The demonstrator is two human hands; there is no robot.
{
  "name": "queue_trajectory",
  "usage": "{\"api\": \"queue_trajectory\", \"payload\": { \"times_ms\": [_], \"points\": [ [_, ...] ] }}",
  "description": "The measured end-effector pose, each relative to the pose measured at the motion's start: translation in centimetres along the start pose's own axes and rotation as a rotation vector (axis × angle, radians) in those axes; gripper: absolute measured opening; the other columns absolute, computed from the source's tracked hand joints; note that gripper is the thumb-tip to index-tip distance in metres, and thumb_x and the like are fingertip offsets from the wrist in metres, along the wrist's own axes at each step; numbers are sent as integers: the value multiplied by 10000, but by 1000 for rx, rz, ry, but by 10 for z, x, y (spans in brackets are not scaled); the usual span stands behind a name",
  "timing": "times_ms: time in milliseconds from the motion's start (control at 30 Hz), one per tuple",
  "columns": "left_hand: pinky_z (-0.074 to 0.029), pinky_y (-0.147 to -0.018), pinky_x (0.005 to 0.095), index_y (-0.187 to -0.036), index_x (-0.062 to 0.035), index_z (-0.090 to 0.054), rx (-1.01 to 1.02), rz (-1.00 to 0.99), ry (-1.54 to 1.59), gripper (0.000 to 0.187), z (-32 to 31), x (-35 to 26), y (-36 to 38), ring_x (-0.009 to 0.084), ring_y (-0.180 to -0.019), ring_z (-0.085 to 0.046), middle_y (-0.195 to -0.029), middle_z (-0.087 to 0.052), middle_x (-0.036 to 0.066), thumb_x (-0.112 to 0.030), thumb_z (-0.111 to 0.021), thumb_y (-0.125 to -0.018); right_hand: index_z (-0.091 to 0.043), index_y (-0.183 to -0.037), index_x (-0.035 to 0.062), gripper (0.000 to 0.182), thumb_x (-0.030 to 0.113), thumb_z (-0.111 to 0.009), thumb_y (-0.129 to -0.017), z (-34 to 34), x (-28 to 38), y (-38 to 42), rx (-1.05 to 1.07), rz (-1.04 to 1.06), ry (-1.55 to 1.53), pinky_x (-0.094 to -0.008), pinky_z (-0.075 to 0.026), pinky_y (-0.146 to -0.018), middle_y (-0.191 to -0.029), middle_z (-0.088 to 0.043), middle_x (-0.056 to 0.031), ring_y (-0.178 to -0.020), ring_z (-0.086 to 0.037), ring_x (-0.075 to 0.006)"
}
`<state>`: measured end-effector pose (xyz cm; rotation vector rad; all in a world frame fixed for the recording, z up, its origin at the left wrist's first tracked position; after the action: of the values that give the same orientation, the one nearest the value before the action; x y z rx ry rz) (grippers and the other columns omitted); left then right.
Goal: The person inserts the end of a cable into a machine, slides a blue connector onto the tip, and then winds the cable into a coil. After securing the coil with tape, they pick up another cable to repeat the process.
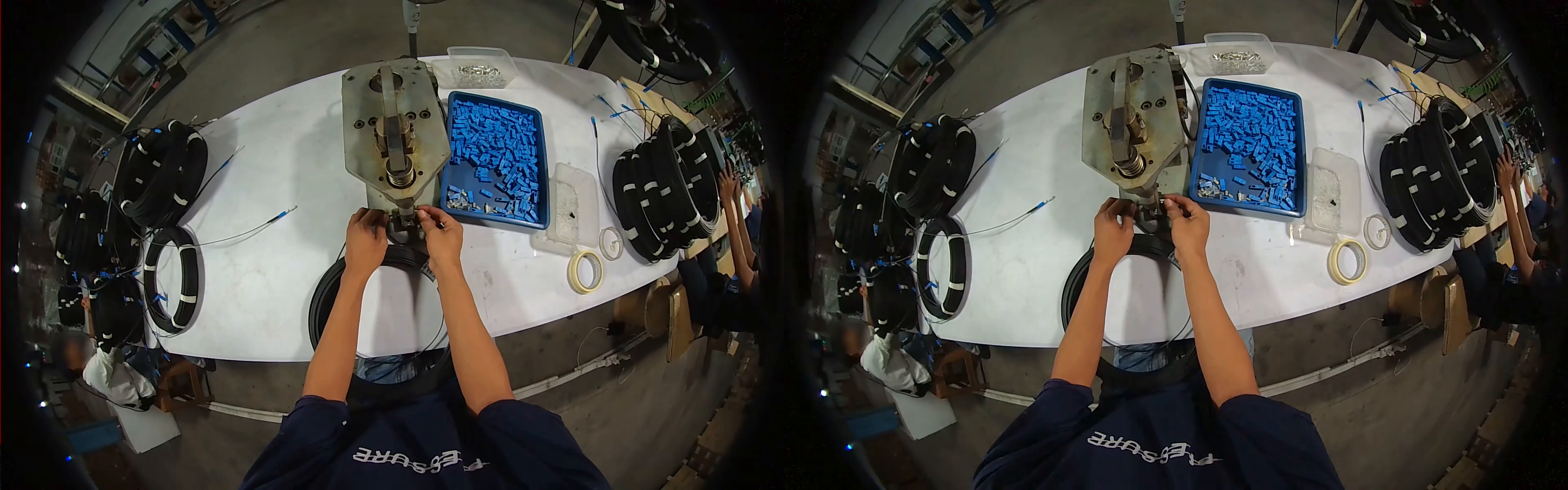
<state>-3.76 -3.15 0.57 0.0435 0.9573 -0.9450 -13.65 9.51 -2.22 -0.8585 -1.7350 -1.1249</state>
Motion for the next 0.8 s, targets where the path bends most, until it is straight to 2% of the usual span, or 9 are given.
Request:
{"api": "queue_trajectory", "payload": {
  "times_ms": [33,267,367,433,667,733,800],
  "points": [
    [-479,-713,403,-867,36,-653,1,-4,-5,94,0,0,0,327,-756,-611,-822,-626,161,-37,-594,-870,-738,-987,29,115,73,-712,-884,0,0,0,-9,19,-5,-212,-392,-611,-770,-607,31,-679,-474,-58],
    [-478,-726,407,-884,31,-662,-5,-9,-7,107,0,1,0,335,-776,-609,-833,-629,164,-40,-583,-874,-734,-992,21,124,79,-710,-886,0,-2,-3,-2,25,2,-211,-396,-624,-787,-615,27,-697,-483,-57],
    [-479,-727,405,-887,29,-663,16,10,-4,108,-1,2,0,336,-779,-610,-838,-631,163,-44,-584,-876,-725,-1020,14,139,71,-693,-898,0,0,-1,13,5,17,-219,-416,-682,-882,-658,-3,-782,-539,-77],
    [-478,-726,404,-889,29,-663,14,6,-2,109,-1,1,-1,336,-779,-611,-840,-631,163,-46,-585,-877,-731,-997,16,126,73,-706,-888,0,2,0,-8,8,3,-210,-397,-629,-797,-624,24,-698,-481,-56],
    [-475,-730,423,-894,30,-656,16,-13,-24,107,1,-1,0,357,-789,-604,-841,-627,173,-46,-584,-875,-730,-1004,13,129,67,-702,-890,1,-4,-3,5,0,-20,-209,-396,-637,-802,-625,24,-703,-480,-56],
    [-474,-732,427,-892,31,-654,14,-8,-27,105,0,-1,0,361,-791,-602,-840,-625,174,-44,-584,-872,-731,-1007,33,129,101,-701,-901,1,-4,-3,18,53,-9,-205,-310,-526,-806,-604,37,-650,-425,-40],
    [-473,-735,431,-890,31,-652,9,-5,-29,102,0,-1,0,365,-793,-600,-839,-624,175,-43,-584,-870,-732,-1004,34,127,101,-703,-901,1,-5,-3,18,45,-4,-205,-304,-516,-804,-604,39,-638,-419,-38]
  ]
}}
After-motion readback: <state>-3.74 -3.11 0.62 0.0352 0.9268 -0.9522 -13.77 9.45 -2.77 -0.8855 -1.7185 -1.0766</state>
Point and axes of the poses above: each hand's wrist, its own y-axis away from the middle knuckle, its own z-axis out of the back of the hand, x = y × z, the point moved 4 cm from there along -y, towards the middle knuckle
